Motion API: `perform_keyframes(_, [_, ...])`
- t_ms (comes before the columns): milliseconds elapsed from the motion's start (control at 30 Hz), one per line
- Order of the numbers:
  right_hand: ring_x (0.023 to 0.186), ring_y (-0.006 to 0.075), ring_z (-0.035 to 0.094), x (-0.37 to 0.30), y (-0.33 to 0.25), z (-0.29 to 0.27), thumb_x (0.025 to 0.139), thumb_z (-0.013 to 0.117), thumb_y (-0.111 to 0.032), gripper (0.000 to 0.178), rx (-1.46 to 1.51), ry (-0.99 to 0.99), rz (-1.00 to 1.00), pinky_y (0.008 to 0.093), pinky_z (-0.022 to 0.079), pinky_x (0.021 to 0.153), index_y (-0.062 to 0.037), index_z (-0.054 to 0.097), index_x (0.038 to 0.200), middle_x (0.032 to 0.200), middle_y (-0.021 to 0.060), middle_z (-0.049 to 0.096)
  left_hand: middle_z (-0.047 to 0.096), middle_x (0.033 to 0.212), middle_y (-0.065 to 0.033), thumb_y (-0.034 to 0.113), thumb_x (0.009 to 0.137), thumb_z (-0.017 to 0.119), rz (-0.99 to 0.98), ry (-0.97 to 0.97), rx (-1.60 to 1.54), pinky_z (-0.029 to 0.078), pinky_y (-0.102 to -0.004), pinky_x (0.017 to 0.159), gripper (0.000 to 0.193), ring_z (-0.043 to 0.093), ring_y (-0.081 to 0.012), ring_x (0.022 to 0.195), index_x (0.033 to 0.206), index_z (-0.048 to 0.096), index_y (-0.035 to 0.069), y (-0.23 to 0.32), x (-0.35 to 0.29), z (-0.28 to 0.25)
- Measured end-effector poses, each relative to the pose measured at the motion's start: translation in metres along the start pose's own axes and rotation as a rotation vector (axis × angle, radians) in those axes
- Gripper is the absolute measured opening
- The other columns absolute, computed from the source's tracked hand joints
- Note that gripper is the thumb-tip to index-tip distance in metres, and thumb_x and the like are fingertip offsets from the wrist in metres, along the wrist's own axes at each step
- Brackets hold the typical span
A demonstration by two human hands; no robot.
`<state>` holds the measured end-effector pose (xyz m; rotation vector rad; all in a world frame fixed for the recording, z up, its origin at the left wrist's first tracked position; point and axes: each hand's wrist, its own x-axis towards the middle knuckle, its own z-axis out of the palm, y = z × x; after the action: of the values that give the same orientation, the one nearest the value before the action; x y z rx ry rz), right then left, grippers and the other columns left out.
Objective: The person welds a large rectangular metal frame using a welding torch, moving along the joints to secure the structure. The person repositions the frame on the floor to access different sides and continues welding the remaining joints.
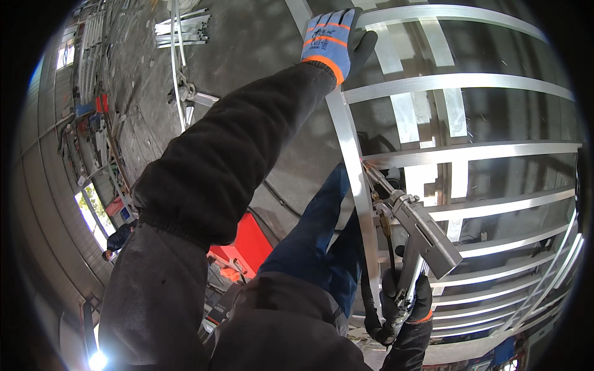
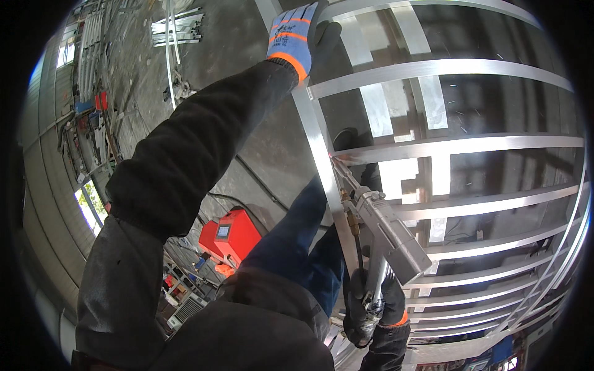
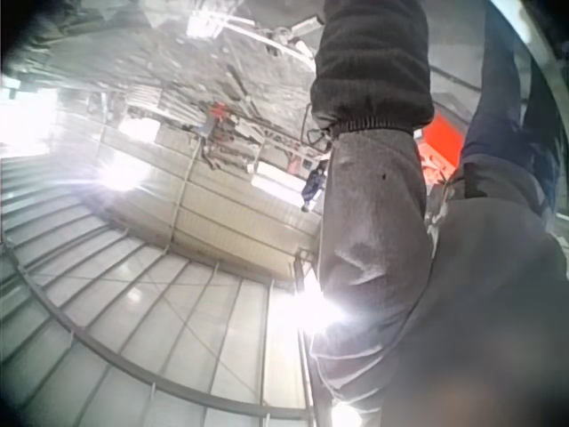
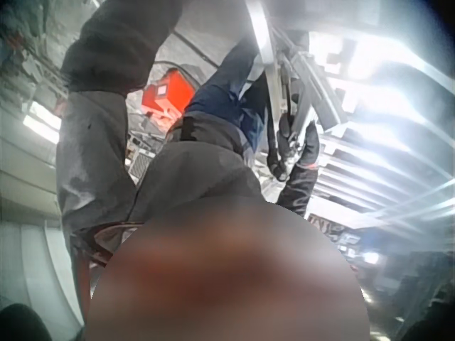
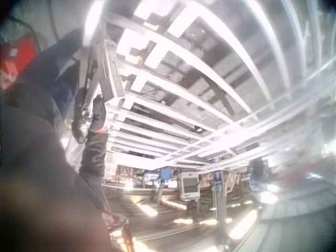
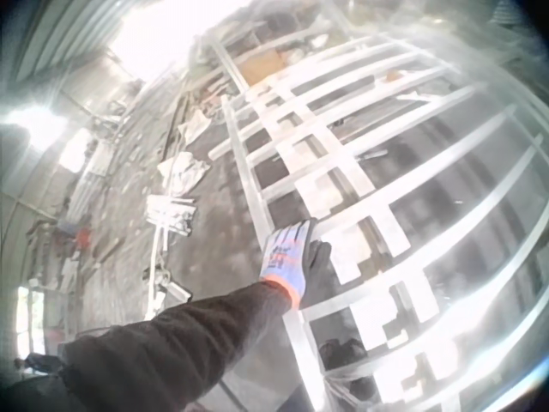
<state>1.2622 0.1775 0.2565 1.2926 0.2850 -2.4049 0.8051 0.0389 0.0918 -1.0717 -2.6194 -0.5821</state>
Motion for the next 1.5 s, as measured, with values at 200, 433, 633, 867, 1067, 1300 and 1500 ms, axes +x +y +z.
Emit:
perform_keyframes(200, [0.086,0.0165,0.068,-0.01,0.002,-0.019,0.094,0.07,-0.05,0.063,-0.167,0.082,0.066,0.0304,0.054,0.077,0.0024,0.061,0.128,0.1,0.0089,0.069,0.068,0.116,-0.016,0.026,0.087,0.074,-0.013,-0.012,-0.034,0.046,-0.0461,0.1,0.047,0.061,-0.0379,0.11,0.127,0.062,0.005,0.0,0.0,-0.001])
perform_keyframes(433, [0.08,0.0162,0.067,-0.012,0.006,-0.032,0.095,0.068,-0.042,0.056,-0.434,0.13,0.074,0.0297,0.054,0.068,0.0003,0.058,0.13,0.096,0.0092,0.069,0.066,0.119,-0.0166,0.022,0.086,0.073,-0.025,-0.041,0.006,0.046,-0.0462,0.102,0.048,0.06,-0.0385,0.113,0.129,0.061,0.006,0.001,0.002,0.003])
perform_keyframes(633, [0.081,0.0172,0.065,-0.009,0.009,-0.031,0.091,0.066,-0.064,0.086,-0.504,0.167,-0.009,0.0307,0.052,0.069,-0.0017,0.047,0.146,0.099,0.011,0.067,0.065,0.122,-0.0171,0.018,0.084,0.072,-0.031,-0.054,0.029,0.046,-0.0464,0.103,0.049,0.059,-0.039,0.115,0.131,0.06,0.006,0.002,0.002,0.003])
perform_keyframes(867, [0.08,0.0163,0.065,-0.015,0.008,-0.031,0.093,0.067,-0.058,0.08,-0.41,0.186,0.064,0.03,0.053,0.069,-0.0005,0.049,0.145,0.101,0.0102,0.067,0.064,0.125,-0.0177,0.014,0.083,0.071,-0.039,-0.111,0.056,0.045,-0.0465,0.105,0.051,0.058,-0.0397,0.118,0.133,0.059,0.007,0.0,0.0,0.0])
perform_keyframes(1067, [0.08,0.0155,0.068,-0.014,0.015,-0.034,0.095,0.07,-0.05,0.067,-0.261,0.125,0.026,0.029,0.055,0.068,0.0038,0.059,0.133,0.1,0.0108,0.07,0.063,0.128,-0.0182,0.01,0.082,0.07,-0.055,-0.18,0.089,0.045,-0.0467,0.107,0.054,0.056,-0.0402,0.121,0.134,0.058,0.007,-0.002,-0.001,-0.003])
perform_keyframes(1300, [0.076,0.0163,0.068,-0.012,0.024,-0.049,0.099,0.065,-0.042,0.053,-0.199,0.022,-0.038,0.0272,0.054,0.063,0.003,0.063,0.126,0.094,0.01,0.069,0.061,0.132,-0.0188,0.006,0.081,0.069,-0.058,-0.217,0.133,0.044,-0.0468,0.108,0.057,0.055,-0.0409,0.124,0.136,0.057,0.008,-0.006,-0.006,-0.005])
perform_keyframes(1500, [0.077,0.0168,0.069,-0.009,0.048,-0.055,0.105,0.057,-0.027,0.038,-0.212,0.174,-0.034,0.0292,0.057,0.066,0.0047,0.061,0.124,0.095,0.0121,0.07,0.057,0.14,-0.0176,-0.005,0.075,0.065,-0.143,-0.251,0.107,0.04,-0.0455,0.114,0.074,0.05,-0.0412,0.131,0.146,0.05,0.01,-0.006,-0.009,-0.002])
